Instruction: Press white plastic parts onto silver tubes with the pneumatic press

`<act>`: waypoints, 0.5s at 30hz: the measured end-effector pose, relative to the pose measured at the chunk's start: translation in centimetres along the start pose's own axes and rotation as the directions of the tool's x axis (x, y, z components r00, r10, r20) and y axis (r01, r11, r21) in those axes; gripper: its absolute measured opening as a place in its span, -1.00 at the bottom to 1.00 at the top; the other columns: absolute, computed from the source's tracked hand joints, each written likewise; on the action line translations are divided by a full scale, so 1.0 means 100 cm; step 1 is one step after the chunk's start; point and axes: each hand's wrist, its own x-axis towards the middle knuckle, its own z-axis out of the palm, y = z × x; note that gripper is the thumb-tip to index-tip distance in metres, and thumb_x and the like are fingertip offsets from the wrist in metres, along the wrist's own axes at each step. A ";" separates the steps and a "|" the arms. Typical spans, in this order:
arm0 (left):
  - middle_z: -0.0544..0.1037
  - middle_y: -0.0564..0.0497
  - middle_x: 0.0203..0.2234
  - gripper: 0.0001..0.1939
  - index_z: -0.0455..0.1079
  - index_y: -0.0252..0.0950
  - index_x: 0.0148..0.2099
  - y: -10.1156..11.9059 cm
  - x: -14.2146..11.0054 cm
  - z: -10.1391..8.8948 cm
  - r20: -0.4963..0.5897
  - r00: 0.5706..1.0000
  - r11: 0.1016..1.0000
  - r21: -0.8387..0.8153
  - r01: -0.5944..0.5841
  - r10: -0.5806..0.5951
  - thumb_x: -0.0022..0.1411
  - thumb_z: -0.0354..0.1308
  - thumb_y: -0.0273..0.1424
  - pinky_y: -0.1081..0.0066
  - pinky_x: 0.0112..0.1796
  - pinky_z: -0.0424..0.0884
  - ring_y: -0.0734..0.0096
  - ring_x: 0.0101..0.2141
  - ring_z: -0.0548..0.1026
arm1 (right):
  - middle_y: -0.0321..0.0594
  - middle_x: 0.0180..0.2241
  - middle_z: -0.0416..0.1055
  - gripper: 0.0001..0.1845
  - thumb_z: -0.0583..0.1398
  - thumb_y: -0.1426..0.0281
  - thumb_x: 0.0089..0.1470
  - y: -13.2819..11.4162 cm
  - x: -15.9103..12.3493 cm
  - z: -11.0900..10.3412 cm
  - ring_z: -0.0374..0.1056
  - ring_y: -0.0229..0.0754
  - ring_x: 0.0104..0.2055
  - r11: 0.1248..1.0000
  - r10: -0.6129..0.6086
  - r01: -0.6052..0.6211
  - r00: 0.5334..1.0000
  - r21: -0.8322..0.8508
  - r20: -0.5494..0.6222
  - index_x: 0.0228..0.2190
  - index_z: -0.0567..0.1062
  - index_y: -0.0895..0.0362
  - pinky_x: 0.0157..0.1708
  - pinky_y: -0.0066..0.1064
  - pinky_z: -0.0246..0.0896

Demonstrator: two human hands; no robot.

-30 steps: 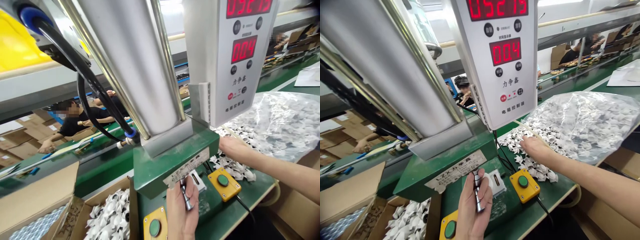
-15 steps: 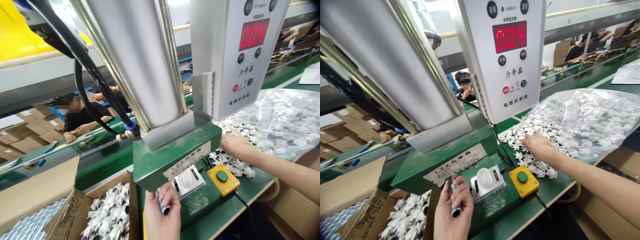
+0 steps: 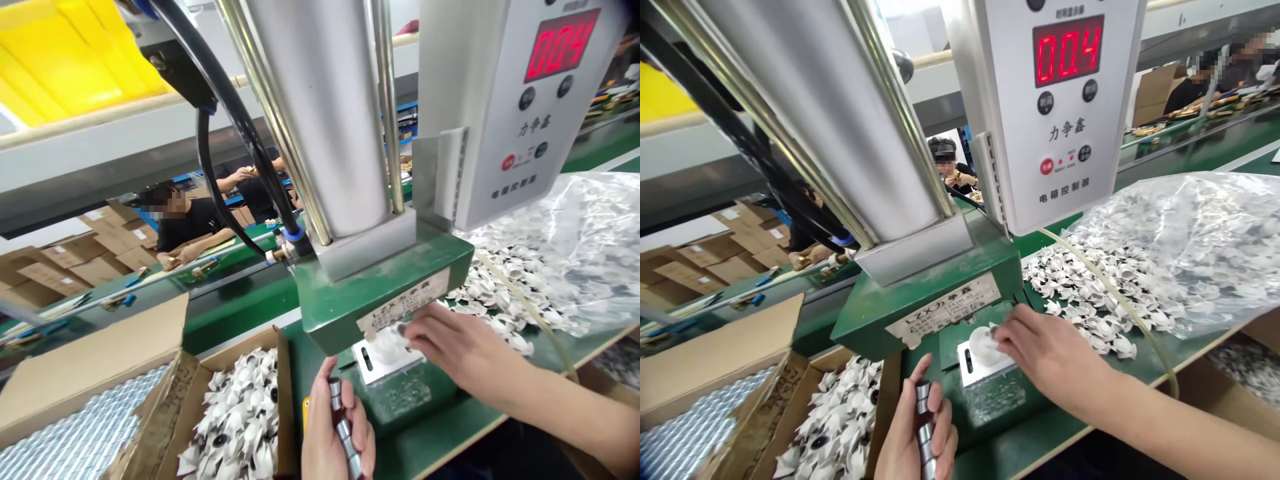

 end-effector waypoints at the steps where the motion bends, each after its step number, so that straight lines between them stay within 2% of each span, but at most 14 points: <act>1: 0.32 0.16 -0.60 -0.75 0.33 -0.21 -0.07 -0.001 0.000 -0.002 -0.006 1.000 1.000 0.024 -0.008 0.008 0.29 -0.03 -0.23 0.66 -0.86 0.08 0.69 -0.81 0.11 | -0.23 -0.36 0.36 -0.80 -0.01 0.36 0.28 -0.008 0.004 0.007 0.32 -0.22 -0.45 1.000 -0.001 0.002 0.999 -0.011 0.042 -0.31 0.38 0.08 -0.50 -0.38 0.13; 4: 0.27 0.17 -0.66 -0.70 0.37 -0.27 -0.23 -0.004 -0.002 -0.009 -0.016 1.000 1.000 0.019 -0.008 0.008 0.26 0.00 -0.15 0.67 -0.87 0.07 0.70 -0.81 0.09 | -0.30 -0.47 0.33 -0.83 0.03 0.38 0.24 -0.014 0.016 0.025 0.29 -0.19 -0.49 0.994 -0.015 0.027 0.994 -0.105 0.111 -0.37 0.39 0.06 -0.53 -0.36 0.04; 7: 0.15 0.21 -0.75 -0.64 0.37 -0.28 -0.29 -0.005 -0.004 -0.016 -0.028 0.999 0.998 0.058 -0.040 0.042 0.19 0.06 -0.06 0.67 -0.86 0.07 0.68 -0.81 0.05 | -0.30 -0.49 0.34 -0.83 0.04 0.42 0.23 -0.009 0.023 0.029 0.29 -0.18 -0.48 0.987 -0.082 0.101 0.986 -0.127 0.143 -0.40 0.38 0.08 -0.50 -0.37 0.05; 11: 0.14 0.23 -0.77 -0.58 0.36 -0.23 -0.28 -0.002 -0.005 -0.024 -0.091 0.988 0.943 0.320 -0.093 0.128 0.13 0.07 0.04 0.65 -0.83 0.00 0.66 -0.82 0.04 | -0.26 -0.45 0.37 -0.78 0.00 0.45 0.23 -0.008 0.026 0.022 0.30 -0.18 -0.46 0.982 -0.141 0.166 0.963 -0.094 0.231 -0.39 0.41 0.08 -0.47 -0.37 0.10; 13: 0.27 0.18 -0.73 -0.59 0.39 -0.22 -0.28 0.000 -0.004 -0.031 -0.094 0.965 0.823 0.546 -0.157 0.247 0.13 0.07 0.03 0.58 -0.76 0.14 0.58 -0.77 0.19 | -0.25 -0.41 0.40 -0.77 -0.01 0.44 0.23 -0.009 0.020 0.018 0.32 -0.17 -0.44 0.989 -0.118 0.138 0.960 -0.061 0.255 -0.30 0.43 0.06 -0.47 -0.38 0.13; 15: 0.48 0.06 -0.57 -0.62 0.44 -0.21 -0.29 0.003 -0.002 -0.043 -0.026 0.912 0.573 0.785 -0.234 0.408 0.12 0.07 -0.01 0.46 -0.54 0.36 0.41 -0.58 0.42 | -0.23 -0.29 0.43 -0.74 -0.04 0.39 0.25 -0.005 0.007 0.013 0.37 -0.17 -0.38 1.000 -0.018 0.017 0.972 0.004 0.235 -0.12 0.39 0.02 -0.45 -0.38 0.19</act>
